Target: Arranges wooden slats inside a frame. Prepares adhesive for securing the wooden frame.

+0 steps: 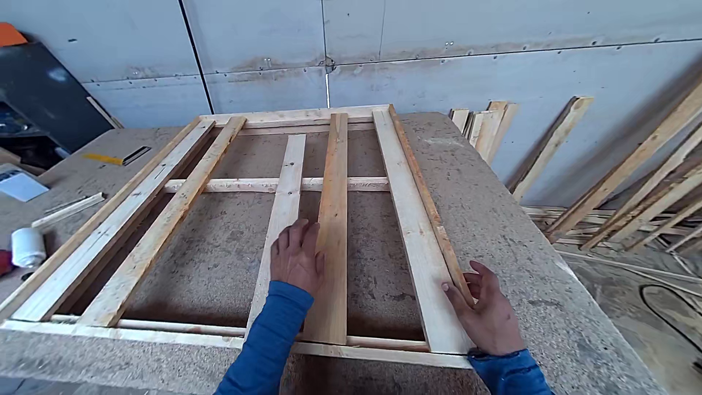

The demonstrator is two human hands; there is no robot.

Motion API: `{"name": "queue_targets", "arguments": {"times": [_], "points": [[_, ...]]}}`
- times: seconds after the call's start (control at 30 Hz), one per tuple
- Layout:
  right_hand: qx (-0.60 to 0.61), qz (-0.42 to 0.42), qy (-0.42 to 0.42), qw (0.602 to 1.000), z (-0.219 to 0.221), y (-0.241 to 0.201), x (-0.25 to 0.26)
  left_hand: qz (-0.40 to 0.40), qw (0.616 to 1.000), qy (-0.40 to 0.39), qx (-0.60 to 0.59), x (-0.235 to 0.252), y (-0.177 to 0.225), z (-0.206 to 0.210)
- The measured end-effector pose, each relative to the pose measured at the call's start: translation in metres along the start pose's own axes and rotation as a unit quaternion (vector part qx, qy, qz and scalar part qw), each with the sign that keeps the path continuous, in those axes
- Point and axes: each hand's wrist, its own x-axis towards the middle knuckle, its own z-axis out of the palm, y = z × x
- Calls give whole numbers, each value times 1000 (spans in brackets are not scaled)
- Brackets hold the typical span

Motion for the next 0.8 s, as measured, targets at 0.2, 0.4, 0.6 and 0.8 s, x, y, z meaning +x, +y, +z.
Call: {"name": "queue_targets", "arguments": {"times": [0.2, 0.4, 0.6, 0.8], "points": [[-4, -7, 1, 1000, -1, 6, -2, -251, 951, -178, -31, -38, -70, 5], [-28, 8, -4, 1000, -4, 3, -4, -216, 891, -121, -381, -43, -151, -48], [-273, -109, 46, 955, -10, -19, -16, -242, 847, -155, -447, -66, -199, 4], [-131, -134, 16, 982, 54, -106, -88, -214, 850, -112, -468, -45, -237, 28]]}}
